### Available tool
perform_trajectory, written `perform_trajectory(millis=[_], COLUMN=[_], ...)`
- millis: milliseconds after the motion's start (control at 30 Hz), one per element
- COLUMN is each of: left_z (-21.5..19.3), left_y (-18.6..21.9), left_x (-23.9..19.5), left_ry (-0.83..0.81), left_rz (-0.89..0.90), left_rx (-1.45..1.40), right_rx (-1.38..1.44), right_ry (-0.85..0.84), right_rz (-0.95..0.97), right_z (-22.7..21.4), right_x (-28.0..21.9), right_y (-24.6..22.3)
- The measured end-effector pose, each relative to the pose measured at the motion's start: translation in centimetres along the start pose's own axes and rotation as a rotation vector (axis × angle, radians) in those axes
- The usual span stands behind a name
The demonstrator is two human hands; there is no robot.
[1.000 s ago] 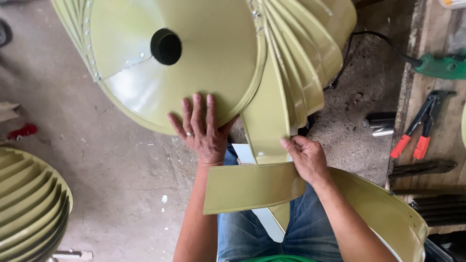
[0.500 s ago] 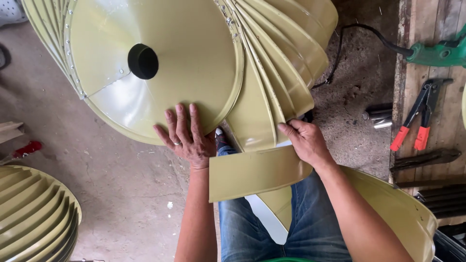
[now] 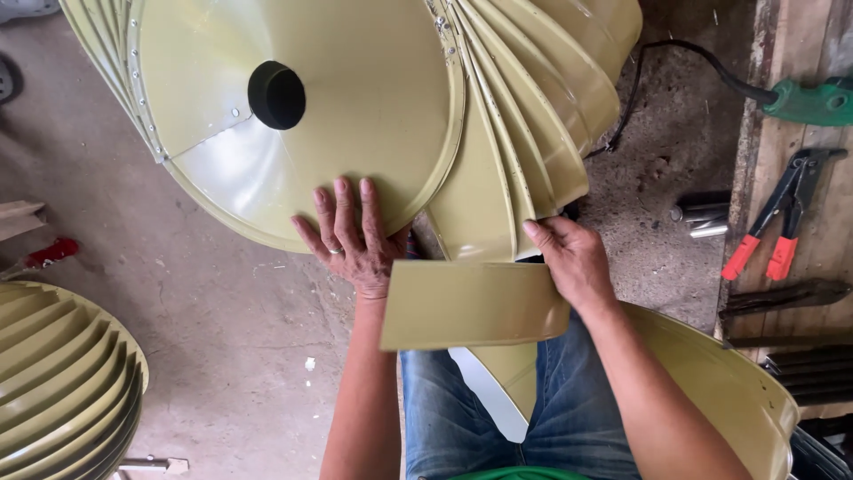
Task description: Assembling the metal blades of a turbine ventilator to a circular base using a drill and a riveter.
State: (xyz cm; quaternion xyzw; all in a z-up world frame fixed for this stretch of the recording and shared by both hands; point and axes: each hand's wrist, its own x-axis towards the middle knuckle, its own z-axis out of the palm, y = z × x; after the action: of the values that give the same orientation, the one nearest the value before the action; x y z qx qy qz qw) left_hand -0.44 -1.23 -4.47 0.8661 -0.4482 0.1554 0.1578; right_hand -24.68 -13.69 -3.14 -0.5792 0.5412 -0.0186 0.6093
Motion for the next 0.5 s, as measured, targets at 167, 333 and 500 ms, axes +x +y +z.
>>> perform_trajectory(millis=[167,333,500], left_z=[0.1,-0.4,-0.1], left_y=[-0.4,-0.6,-0.4], left_x=[-0.5,-0.8,-0.7], left_ry=[-0.047,-0.091,-0.081], left_rz=[-0.006,-0.026,-0.030], left_rx=[-0.021,-0.028,-0.050], right_rx=[0.005,-0.187,-0.150], right_ry=[0.240,0.163,0.060], right_rz=[0.000,0.046,-0.040], right_z=[2.6,3.0,2.1], right_x=[-2.7,-1.4,-0.1], right_y=[-3.4,-3.2,-3.0])
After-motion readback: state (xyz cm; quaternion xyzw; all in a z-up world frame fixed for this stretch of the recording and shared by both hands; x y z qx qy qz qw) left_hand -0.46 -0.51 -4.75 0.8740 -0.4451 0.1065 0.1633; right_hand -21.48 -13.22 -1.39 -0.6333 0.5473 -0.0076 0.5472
